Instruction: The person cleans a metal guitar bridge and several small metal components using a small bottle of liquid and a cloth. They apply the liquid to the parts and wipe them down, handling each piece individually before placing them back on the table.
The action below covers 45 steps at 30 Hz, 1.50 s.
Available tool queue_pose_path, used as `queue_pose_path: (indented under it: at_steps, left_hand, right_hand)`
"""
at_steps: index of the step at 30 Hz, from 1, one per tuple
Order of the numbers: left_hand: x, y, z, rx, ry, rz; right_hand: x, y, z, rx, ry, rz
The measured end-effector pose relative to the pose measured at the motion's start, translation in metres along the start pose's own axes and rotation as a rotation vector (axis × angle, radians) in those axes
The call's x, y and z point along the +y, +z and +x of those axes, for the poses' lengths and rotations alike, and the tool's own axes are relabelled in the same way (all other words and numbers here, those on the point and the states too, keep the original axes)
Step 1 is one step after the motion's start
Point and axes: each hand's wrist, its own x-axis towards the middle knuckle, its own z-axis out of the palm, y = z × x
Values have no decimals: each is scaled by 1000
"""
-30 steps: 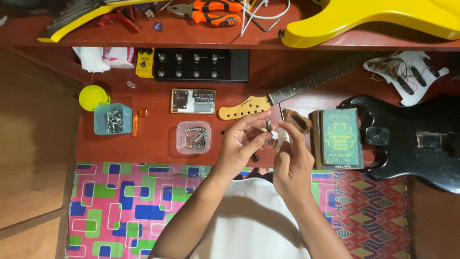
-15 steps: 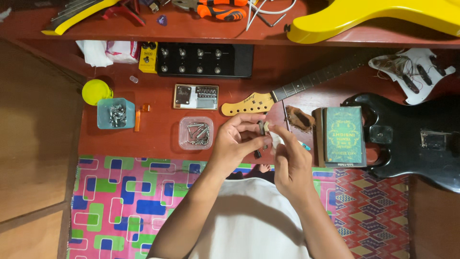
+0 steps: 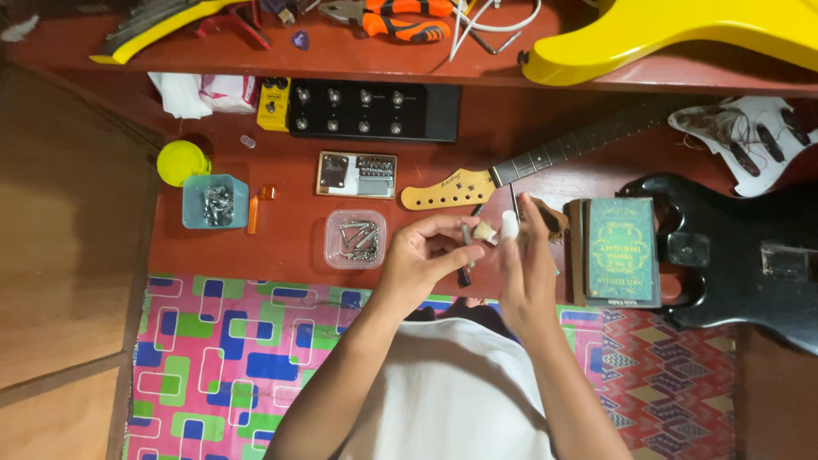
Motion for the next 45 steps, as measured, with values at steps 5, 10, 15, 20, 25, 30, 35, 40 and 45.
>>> queue_pose_path:
  at_steps: [5, 10, 15, 20, 25, 30, 35, 40, 45]
  left_hand:
    - [-20, -24, 3, 103, -12, 136]
    - [-33, -33, 6, 138, -64, 239]
    - [-42, -37, 16, 153, -43, 237]
    - [-40, -28, 20, 153, -48, 233]
    - [-58, -25, 31, 152, -58, 209]
    - [-61, -22, 38, 160, -32, 217]
    - [-53, -9, 40, 164, -8, 232]
    - [-64, 18, 37, 208, 66, 285]
    - [-71, 73, 33, 149, 20, 152]
  right_hand:
    - [134, 35, -16, -30, 144, -61]
    - [152, 45, -15, -146, 207, -236]
    - [132, 39, -2, -64, 175, -359]
    - [166, 35, -5, -40, 146, -411]
    - [156, 5, 1, -134, 165, -335]
    - [231, -43, 9, -116, 36, -1142]
    - [279, -65, 6, -38, -121, -1218]
    - [178, -85, 6, 109, 321, -341]
    - [99, -65, -16, 5, 270, 146]
